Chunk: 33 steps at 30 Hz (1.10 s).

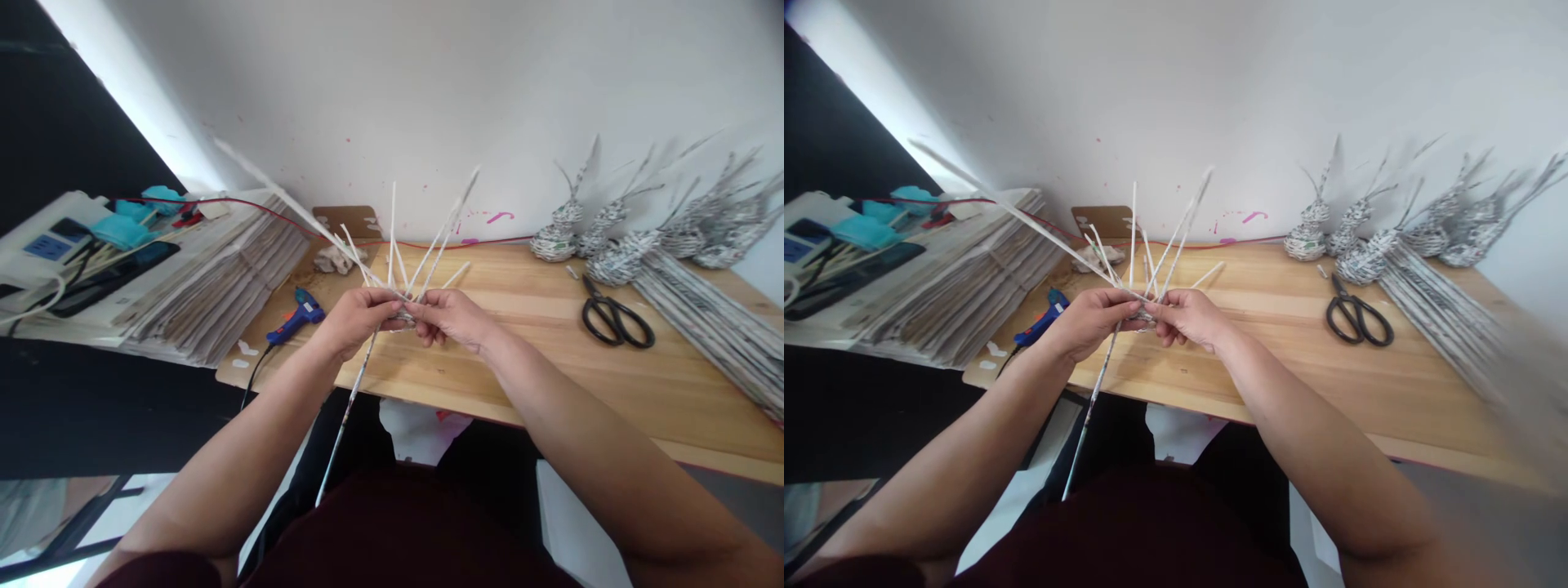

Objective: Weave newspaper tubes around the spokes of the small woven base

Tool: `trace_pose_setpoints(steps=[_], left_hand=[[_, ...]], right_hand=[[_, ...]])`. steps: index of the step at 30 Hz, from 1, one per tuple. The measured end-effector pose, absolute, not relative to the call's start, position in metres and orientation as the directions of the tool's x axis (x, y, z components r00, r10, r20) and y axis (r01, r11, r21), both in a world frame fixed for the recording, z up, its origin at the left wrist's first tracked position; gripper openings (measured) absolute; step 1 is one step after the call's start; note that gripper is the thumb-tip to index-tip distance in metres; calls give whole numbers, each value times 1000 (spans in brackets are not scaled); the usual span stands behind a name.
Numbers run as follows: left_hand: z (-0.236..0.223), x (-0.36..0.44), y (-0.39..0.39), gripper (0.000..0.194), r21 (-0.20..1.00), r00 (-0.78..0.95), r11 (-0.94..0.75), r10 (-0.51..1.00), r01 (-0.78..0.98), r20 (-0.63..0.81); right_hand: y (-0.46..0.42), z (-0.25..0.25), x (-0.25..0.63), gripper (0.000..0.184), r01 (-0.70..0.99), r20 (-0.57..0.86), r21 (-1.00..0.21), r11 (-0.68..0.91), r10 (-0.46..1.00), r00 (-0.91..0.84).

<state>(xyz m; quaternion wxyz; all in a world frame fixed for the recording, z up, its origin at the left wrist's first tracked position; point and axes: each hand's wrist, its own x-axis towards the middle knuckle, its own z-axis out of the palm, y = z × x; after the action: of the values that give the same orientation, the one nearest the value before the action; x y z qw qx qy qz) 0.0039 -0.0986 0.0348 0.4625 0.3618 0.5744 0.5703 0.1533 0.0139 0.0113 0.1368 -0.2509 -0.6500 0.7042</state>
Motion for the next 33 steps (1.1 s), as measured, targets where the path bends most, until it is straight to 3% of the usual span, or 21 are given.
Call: trace_pose_setpoints(steps=[7, 13, 18, 23, 27, 33], left_hand=[[33, 8, -98, 35, 992, -296, 116, 947, -50, -126], [40, 1, -111, 49, 988, -252, 94, 966, 125, -60], [38, -6, -114, 27, 959, -321, 71, 947, 275, 22], [38, -7, -116, 18, 802, -345, 55, 919, 595, 193], [38, -2, -121, 31, 705, -330, 60, 909, 707, 254], [31, 1, -123, 50, 753, -360, 118, 918, 648, 166]], right_hand=[[16, 8, 151, 35, 166, -194, -981, -101, 553, -810], [20, 12, 154, 42, 141, -158, -987, -74, 554, -817], [22, 15, 157, 42, 132, -138, -990, -49, 524, -840], [24, 12, 156, 43, 134, -157, -988, -82, 503, -850], [26, 9, 156, 44, 126, -173, -984, -129, 485, -857], [24, 9, 156, 40, 139, -189, -980, -139, 472, -861]])
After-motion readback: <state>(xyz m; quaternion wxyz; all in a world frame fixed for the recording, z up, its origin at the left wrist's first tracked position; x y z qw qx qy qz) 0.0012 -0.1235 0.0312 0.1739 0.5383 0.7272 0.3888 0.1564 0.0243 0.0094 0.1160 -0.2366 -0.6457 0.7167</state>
